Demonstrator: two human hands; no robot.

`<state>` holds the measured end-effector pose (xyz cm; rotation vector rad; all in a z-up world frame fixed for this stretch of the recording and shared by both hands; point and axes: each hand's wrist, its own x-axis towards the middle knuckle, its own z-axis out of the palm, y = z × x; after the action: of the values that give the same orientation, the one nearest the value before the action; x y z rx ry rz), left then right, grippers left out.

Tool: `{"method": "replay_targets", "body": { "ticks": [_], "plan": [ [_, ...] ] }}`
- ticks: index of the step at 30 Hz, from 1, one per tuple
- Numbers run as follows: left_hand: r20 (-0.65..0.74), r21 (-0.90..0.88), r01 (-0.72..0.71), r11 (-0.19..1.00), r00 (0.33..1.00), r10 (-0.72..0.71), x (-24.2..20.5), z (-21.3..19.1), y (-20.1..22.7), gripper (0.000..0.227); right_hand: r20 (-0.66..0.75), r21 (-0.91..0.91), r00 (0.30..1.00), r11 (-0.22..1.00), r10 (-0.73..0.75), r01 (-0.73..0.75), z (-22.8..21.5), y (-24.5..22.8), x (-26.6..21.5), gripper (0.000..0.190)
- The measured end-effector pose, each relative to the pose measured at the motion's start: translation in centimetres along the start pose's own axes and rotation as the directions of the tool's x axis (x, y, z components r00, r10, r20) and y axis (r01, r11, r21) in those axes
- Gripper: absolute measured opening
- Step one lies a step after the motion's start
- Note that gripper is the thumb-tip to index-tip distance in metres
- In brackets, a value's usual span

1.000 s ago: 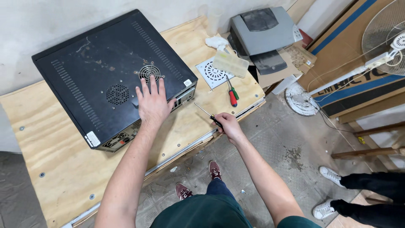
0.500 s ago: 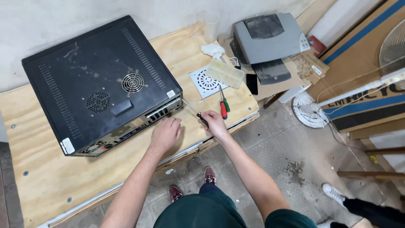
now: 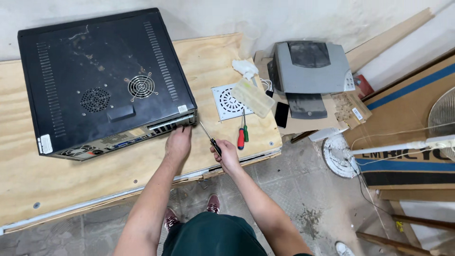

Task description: The person closes the side panel of a desktop computer case, connects an internal cable, and then uses a screwdriver to fasten screws on the back of the case.

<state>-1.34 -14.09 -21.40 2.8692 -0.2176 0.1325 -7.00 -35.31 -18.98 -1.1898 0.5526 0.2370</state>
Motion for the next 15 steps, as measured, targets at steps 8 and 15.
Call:
{"method": "replay_targets", "body": {
  "ticks": [8, 15],
  "plan": [
    [0.070, -0.098, 0.103, 0.990, 0.993, -0.096, -0.2, -0.9, 1.3, 0.026, 0.060, -0.017, 0.998, 1.000, 0.011, -0.010, -0.4, 0.2, 0.5, 0.023],
    [0.413, -0.437, 0.595, 0.675, 0.799, -0.437, 0.5, -9.2, 5.1, 0.056, 0.071, 0.005, 0.997, 1.000, 0.025, -0.025, -0.9, 0.6, 0.5, 0.022]
  ]
}}
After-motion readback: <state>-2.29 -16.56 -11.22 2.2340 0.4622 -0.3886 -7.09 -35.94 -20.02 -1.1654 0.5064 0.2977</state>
